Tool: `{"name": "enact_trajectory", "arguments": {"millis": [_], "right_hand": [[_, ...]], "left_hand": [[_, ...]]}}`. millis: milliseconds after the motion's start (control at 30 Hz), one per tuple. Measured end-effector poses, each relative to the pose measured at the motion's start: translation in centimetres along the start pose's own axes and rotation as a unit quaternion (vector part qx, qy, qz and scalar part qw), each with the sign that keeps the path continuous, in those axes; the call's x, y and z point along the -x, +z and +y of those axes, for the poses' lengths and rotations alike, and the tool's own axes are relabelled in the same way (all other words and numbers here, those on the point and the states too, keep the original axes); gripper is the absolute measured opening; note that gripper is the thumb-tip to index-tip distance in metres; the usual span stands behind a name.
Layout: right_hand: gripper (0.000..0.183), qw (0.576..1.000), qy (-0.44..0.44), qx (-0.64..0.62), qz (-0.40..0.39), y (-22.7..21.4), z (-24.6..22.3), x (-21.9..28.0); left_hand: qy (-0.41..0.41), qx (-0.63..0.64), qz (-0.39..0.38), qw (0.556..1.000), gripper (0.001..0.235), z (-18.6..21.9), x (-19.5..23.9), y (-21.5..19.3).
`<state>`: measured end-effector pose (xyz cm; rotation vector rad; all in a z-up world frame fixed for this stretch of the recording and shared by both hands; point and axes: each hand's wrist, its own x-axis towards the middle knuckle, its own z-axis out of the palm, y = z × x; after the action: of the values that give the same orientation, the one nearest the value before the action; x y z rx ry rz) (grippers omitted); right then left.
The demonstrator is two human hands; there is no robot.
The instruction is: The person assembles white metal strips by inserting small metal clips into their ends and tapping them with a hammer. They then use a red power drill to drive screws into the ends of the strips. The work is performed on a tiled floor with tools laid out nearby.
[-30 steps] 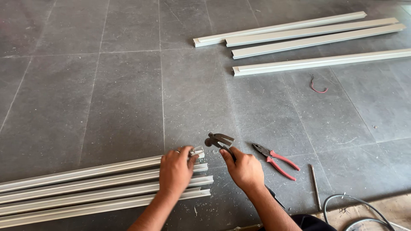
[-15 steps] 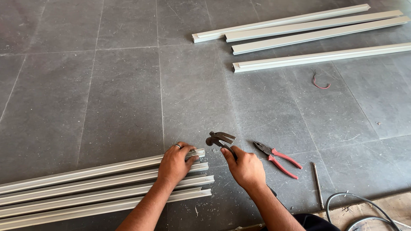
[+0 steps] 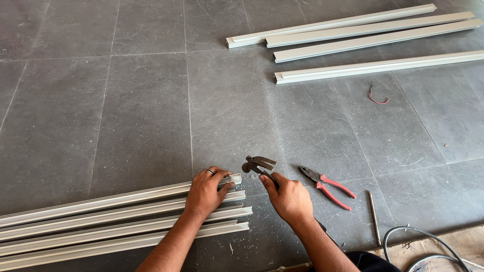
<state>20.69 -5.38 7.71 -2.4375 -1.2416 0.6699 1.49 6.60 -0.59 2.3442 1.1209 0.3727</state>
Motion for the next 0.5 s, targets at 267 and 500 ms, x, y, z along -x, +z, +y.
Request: {"name": "enact_trajectory", "arguments": {"millis": [267,500], "right_hand": [[0.053,1.0,0.0,0.006,-0.008,0.21,0.08,-0.04],[0.054,1.0,-0.002,0.009,-0.006,0.43,0.22,-0.15]], "left_hand": [[0.013,-0.007,0.008,1.0,0.037,-0.11,0.02,0.22],[0.02,0.004,0.02,1.0,0.038,-0.12,0.08,0.27]]}}
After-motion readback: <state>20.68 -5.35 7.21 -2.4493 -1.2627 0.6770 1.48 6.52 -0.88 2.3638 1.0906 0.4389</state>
